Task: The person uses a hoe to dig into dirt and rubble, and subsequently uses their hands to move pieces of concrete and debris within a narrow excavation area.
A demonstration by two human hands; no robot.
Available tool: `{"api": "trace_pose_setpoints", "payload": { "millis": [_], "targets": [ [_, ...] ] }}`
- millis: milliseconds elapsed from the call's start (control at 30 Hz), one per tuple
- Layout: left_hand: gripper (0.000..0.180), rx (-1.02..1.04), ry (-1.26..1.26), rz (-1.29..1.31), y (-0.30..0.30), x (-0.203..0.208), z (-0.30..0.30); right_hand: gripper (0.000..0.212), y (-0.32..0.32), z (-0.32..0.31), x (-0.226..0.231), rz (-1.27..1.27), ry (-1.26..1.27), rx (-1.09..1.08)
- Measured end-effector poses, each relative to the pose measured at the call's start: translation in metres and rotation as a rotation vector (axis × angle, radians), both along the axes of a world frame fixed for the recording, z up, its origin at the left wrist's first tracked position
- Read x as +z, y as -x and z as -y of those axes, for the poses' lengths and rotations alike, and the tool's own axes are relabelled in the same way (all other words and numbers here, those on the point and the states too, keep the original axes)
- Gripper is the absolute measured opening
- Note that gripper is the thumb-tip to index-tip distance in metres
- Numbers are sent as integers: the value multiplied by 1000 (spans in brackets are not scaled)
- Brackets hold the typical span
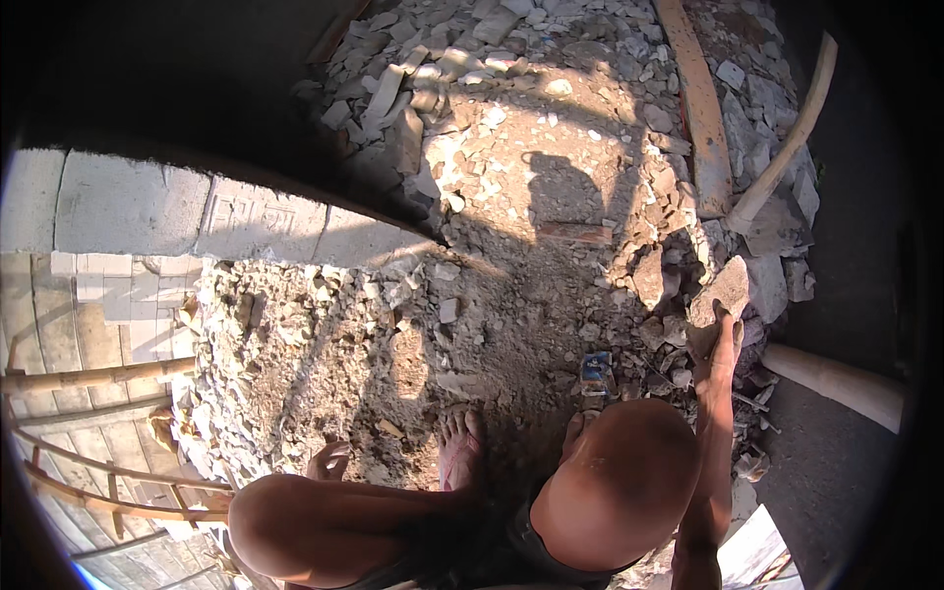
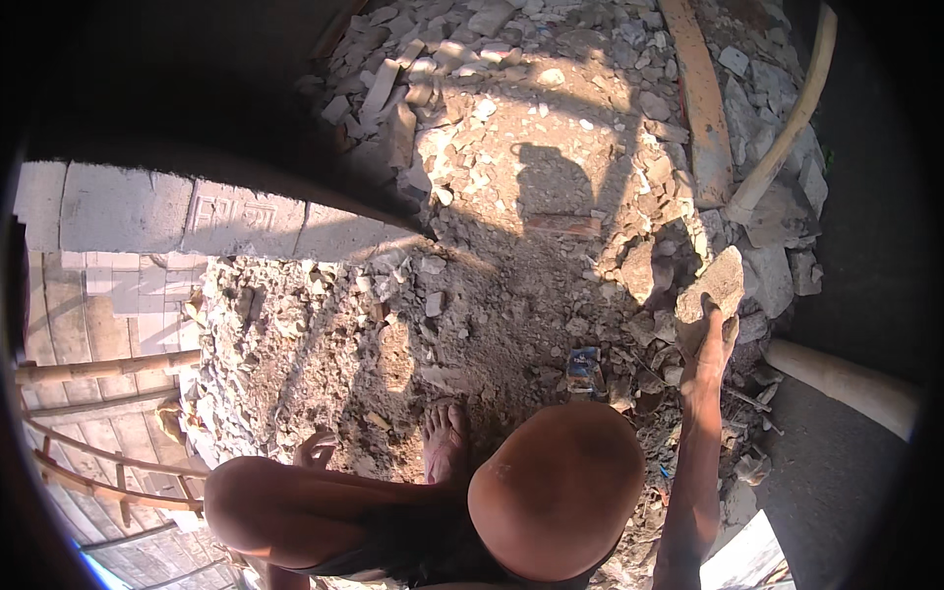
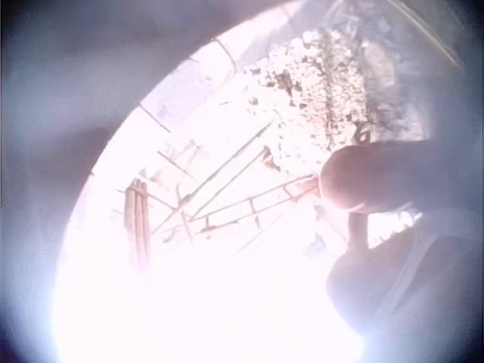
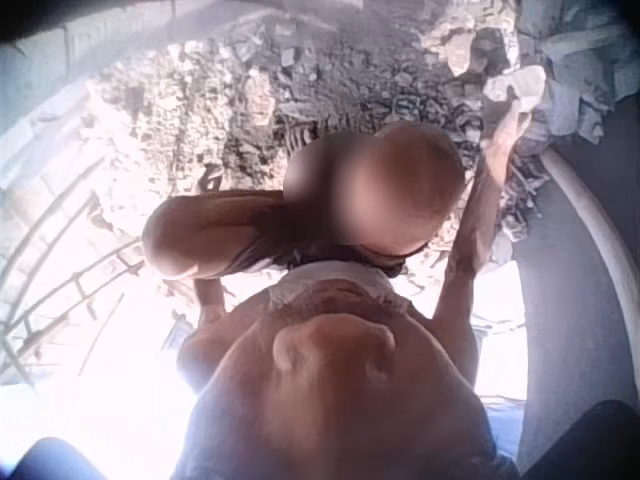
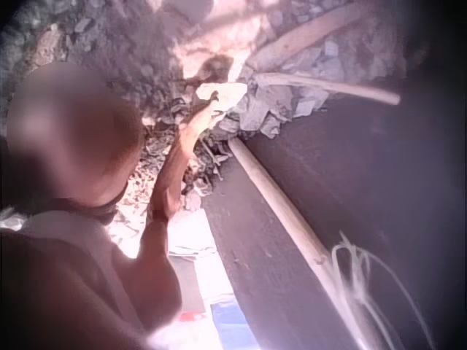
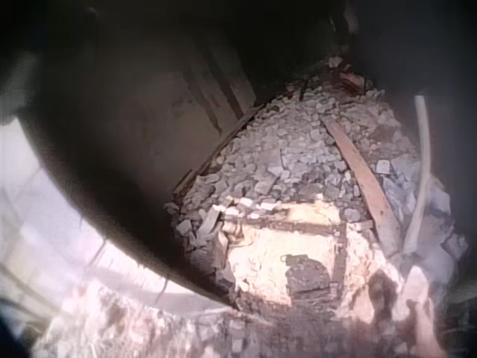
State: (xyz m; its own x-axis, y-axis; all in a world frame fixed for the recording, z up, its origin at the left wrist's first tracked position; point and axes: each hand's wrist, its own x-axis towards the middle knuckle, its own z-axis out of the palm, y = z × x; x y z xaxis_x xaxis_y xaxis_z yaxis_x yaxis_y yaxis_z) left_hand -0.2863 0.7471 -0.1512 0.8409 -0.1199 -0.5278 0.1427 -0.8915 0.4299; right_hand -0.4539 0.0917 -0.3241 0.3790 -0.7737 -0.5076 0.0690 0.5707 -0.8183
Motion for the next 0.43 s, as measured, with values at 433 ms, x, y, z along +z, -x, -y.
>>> {"api": "trace_pose_setpoints", "payload": {
  "millis": [433],
  "targets": [
    [44, -197, 211, -125, -35, -52, -20, 74, -258, -190, 55, 427, 665, 1262]
  ]
}}
